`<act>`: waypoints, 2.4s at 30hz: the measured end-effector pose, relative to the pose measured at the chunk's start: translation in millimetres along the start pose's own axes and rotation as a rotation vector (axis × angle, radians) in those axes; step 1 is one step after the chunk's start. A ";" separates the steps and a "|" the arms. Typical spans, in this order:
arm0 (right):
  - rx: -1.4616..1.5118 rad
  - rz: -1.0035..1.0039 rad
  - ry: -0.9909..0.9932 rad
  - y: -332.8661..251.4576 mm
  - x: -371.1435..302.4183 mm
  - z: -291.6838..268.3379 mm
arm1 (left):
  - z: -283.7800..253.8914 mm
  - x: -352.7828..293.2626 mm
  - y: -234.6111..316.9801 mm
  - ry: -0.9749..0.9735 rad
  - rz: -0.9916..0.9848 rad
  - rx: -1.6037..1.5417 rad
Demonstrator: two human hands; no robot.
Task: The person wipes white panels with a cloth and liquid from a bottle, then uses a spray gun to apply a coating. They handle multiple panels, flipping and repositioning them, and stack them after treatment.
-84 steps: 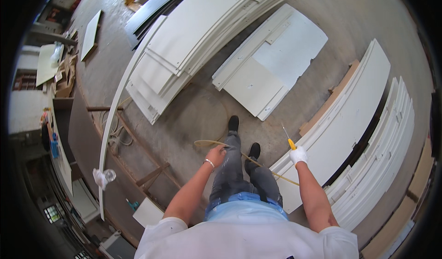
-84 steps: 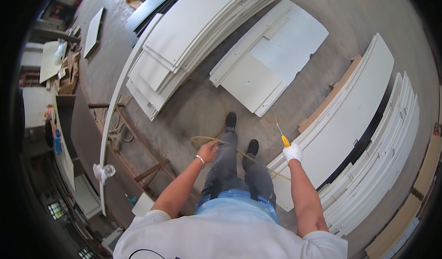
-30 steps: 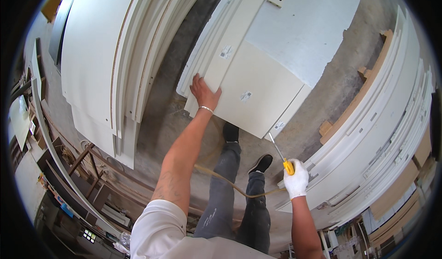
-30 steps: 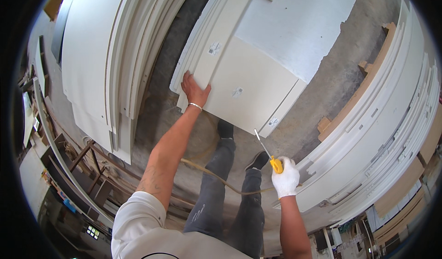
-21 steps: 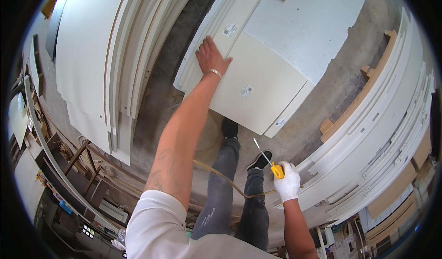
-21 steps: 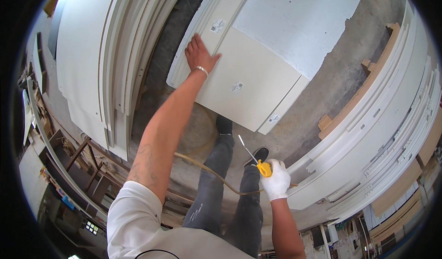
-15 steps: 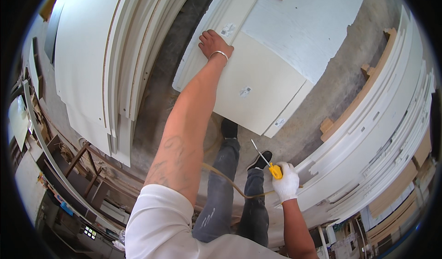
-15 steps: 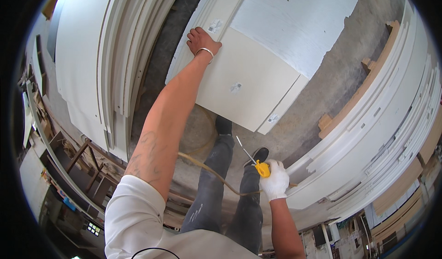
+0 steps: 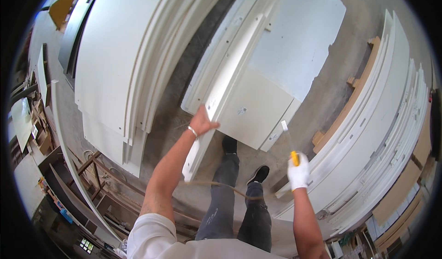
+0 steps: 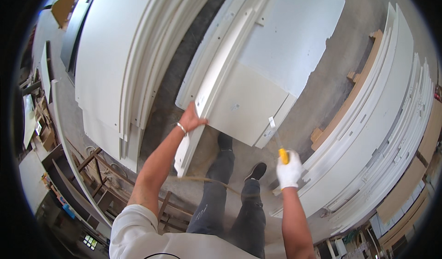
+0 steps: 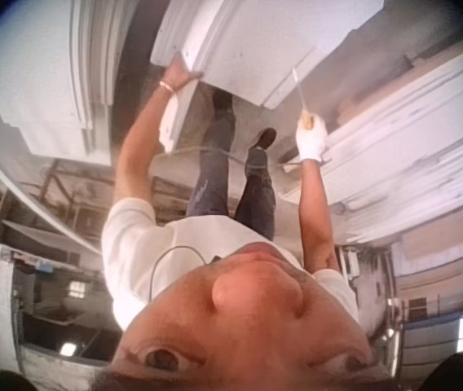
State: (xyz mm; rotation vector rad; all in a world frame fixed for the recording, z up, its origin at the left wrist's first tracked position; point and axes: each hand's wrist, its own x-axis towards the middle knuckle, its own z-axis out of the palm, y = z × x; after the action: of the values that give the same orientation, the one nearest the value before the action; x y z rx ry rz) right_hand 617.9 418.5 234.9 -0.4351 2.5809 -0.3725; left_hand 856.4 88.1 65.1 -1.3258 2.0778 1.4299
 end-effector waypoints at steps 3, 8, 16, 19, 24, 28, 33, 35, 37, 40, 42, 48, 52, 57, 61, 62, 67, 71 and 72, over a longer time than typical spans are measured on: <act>-0.156 0.011 -0.294 -12.4 23.8 -38.3 | -13.7 -48.2 6.7 -0.196 -0.019 -0.271; -0.052 -0.256 -0.012 -38.8 27.2 -82.8 | -25.5 -81.9 27.2 -0.648 -0.169 -1.224; -0.422 -0.211 -0.395 -7.2 -36.8 -90.1 | -5.5 -63.8 66.3 -0.688 -0.186 -1.321; -0.549 -0.207 -0.607 -8.5 -52.3 -88.8 | -6.7 -65.1 80.5 -0.583 -0.124 -1.140; -0.233 -0.102 -0.168 -33.5 -11.3 -101.2 | 0.0 -59.8 100.6 -0.488 -0.132 -0.893; -0.185 -0.068 -0.214 -35.9 24.9 -94.3 | 19.7 -39.7 108.7 -0.453 -0.159 -0.963; 0.099 0.064 -0.371 -20.2 28.4 -21.6 | 78.0 -13.4 144.8 -0.333 -0.032 -0.886; 0.432 0.188 -0.443 -14.3 29.7 13.1 | 106.8 -17.9 164.6 -0.234 -0.010 -0.821; 0.738 0.277 -0.545 -7.0 29.3 40.6 | 131.9 -25.4 182.0 -0.190 0.028 -0.780; 0.802 0.336 -0.447 9.5 29.1 62.3 | 157.1 -31.3 192.6 -0.188 -0.090 -0.845; 0.931 0.314 -0.458 22.9 27.5 65.9 | 167.7 -33.3 190.8 -0.172 -0.133 -0.884; 0.978 0.198 -0.541 54.0 32.5 62.1 | 180.7 -38.5 174.2 -0.162 -0.282 -1.056; 0.799 0.412 -0.606 59.3 38.8 65.5 | 176.5 -42.1 171.1 -0.123 -0.295 -0.929; 0.822 0.234 -0.559 51.7 33.3 82.5 | 169.5 -50.3 173.7 -0.190 -0.347 -0.930; 0.617 0.157 -0.434 46.3 21.2 101.3 | 163.7 -56.1 169.3 -0.308 -0.350 -1.057; 0.567 0.129 -0.403 46.1 18.0 105.0 | 163.8 -55.6 168.6 -0.320 -0.347 -1.057; 0.459 0.127 -0.455 49.4 2.4 110.5 | 175.5 -51.7 167.3 -0.190 -0.248 -0.689; 0.443 0.071 -0.578 48.1 -2.9 98.9 | 179.8 -48.3 170.9 -0.116 -0.233 -0.630; 0.458 0.092 -0.648 47.0 -3.4 95.0 | 178.4 -47.1 173.0 -0.096 -0.233 -0.608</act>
State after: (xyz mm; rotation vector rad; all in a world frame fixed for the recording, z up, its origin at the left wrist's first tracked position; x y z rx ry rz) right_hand 658.1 445.6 140.6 -0.2184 1.8114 -0.6469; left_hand 697.6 278.7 114.3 -1.5991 1.4117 2.0514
